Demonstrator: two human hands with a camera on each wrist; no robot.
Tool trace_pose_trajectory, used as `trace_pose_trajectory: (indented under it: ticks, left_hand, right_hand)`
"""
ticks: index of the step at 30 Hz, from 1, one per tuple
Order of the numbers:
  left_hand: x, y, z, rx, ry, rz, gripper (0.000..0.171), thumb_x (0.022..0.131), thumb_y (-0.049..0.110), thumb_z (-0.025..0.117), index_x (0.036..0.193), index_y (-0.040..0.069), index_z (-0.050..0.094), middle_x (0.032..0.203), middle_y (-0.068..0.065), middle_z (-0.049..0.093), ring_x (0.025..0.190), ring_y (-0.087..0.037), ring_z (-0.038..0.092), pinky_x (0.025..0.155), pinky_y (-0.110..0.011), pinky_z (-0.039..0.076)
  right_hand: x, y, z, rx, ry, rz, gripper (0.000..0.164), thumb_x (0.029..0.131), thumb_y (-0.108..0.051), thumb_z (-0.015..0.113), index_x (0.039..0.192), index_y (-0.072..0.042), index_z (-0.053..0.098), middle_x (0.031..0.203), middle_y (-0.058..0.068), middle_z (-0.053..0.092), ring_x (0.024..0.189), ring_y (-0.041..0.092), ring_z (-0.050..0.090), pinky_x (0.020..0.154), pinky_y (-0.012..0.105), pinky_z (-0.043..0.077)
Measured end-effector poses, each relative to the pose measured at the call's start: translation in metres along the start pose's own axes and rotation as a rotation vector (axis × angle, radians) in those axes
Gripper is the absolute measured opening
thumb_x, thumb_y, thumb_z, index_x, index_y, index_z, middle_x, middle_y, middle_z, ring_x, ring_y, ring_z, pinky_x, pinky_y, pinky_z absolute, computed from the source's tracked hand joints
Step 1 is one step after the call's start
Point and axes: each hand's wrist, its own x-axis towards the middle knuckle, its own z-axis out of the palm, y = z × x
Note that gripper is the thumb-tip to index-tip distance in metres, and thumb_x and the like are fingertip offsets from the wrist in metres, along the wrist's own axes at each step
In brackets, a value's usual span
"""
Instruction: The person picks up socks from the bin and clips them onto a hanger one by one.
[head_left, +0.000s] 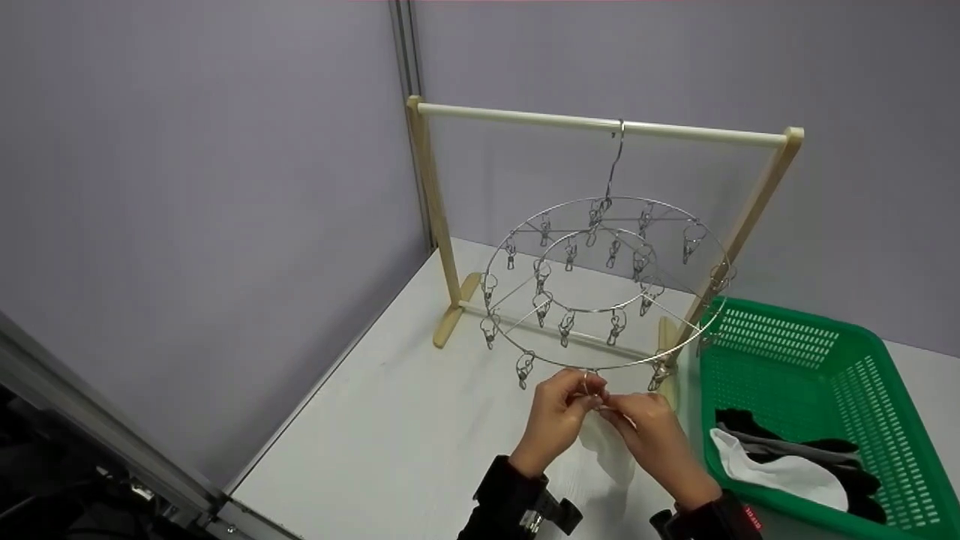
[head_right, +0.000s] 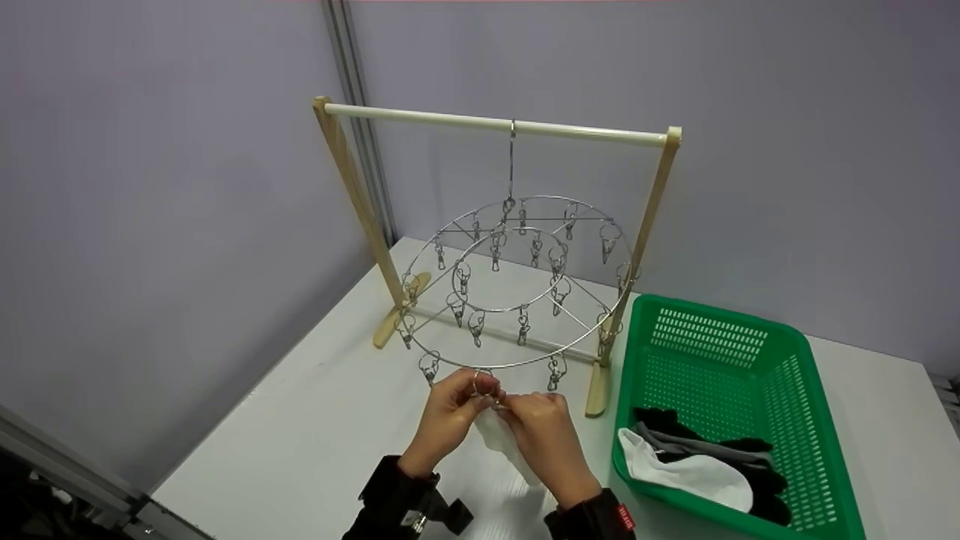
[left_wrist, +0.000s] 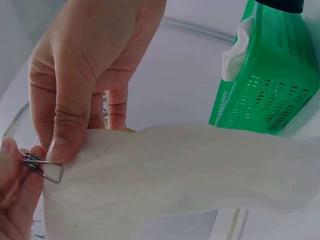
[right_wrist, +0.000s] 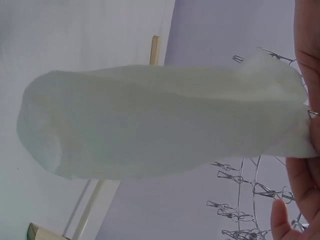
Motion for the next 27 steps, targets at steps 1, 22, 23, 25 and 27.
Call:
trace_pose_trajectory:
  ticks: [1,22,23,25,27]
  left_hand:
    - [0.000,0.002,-0.001,-0.005,0.007,-0.008,0.013,0.072,-0.001,0.054,0.084,0.005,0.054,0.077,-0.001,0.053,0.070,-0.006,0.051,0.057,-0.017,0.042]
    - [-0.010,-0.008,-0.027,-0.044,0.306,-0.134,0.013,0.071,0.007,0.057,0.082,0.001,0.056,0.080,-0.008,0.056,0.067,-0.013,0.055,0.053,-0.023,0.044]
    - [-0.010,-0.010,-0.028,-0.030,0.317,-0.119,0.012,0.072,0.008,0.057,0.081,0.002,0.056,0.081,-0.006,0.055,0.067,-0.013,0.055,0.052,-0.023,0.044]
    - [-0.014,-0.032,-0.029,-0.005,0.342,-0.075,0.011,0.073,0.011,0.056,0.082,0.004,0.056,0.083,-0.005,0.054,0.068,-0.011,0.054,0.054,-0.022,0.044]
    - [-0.013,-0.035,-0.030,0.008,0.363,-0.052,0.010,0.073,0.012,0.056,0.081,0.005,0.057,0.083,-0.003,0.053,0.068,-0.010,0.054,0.053,-0.021,0.044]
  right_hand:
    - [0.000,0.000,-0.001,-0.003,0.000,0.005,0.021,0.058,-0.004,0.066,0.077,-0.010,0.061,0.070,-0.005,0.057,0.063,0.006,0.051,0.055,0.030,0.034]
    - [0.027,0.028,-0.060,-0.191,0.240,0.036,0.035,0.061,0.000,0.062,0.095,0.000,0.055,0.102,0.011,0.049,0.096,0.025,0.040,0.078,0.037,0.029]
    - [0.028,0.031,-0.060,-0.201,0.234,0.031,0.036,0.062,-0.001,0.062,0.097,0.000,0.054,0.104,0.011,0.048,0.098,0.025,0.039,0.079,0.039,0.028]
    - [0.031,0.034,-0.058,-0.227,0.220,0.020,0.036,0.064,-0.003,0.060,0.099,-0.002,0.052,0.108,0.012,0.045,0.101,0.026,0.036,0.082,0.041,0.025]
    - [0.033,0.037,-0.057,-0.252,0.208,0.009,0.036,0.065,-0.004,0.059,0.100,-0.003,0.051,0.112,0.013,0.042,0.104,0.027,0.034,0.085,0.043,0.021]
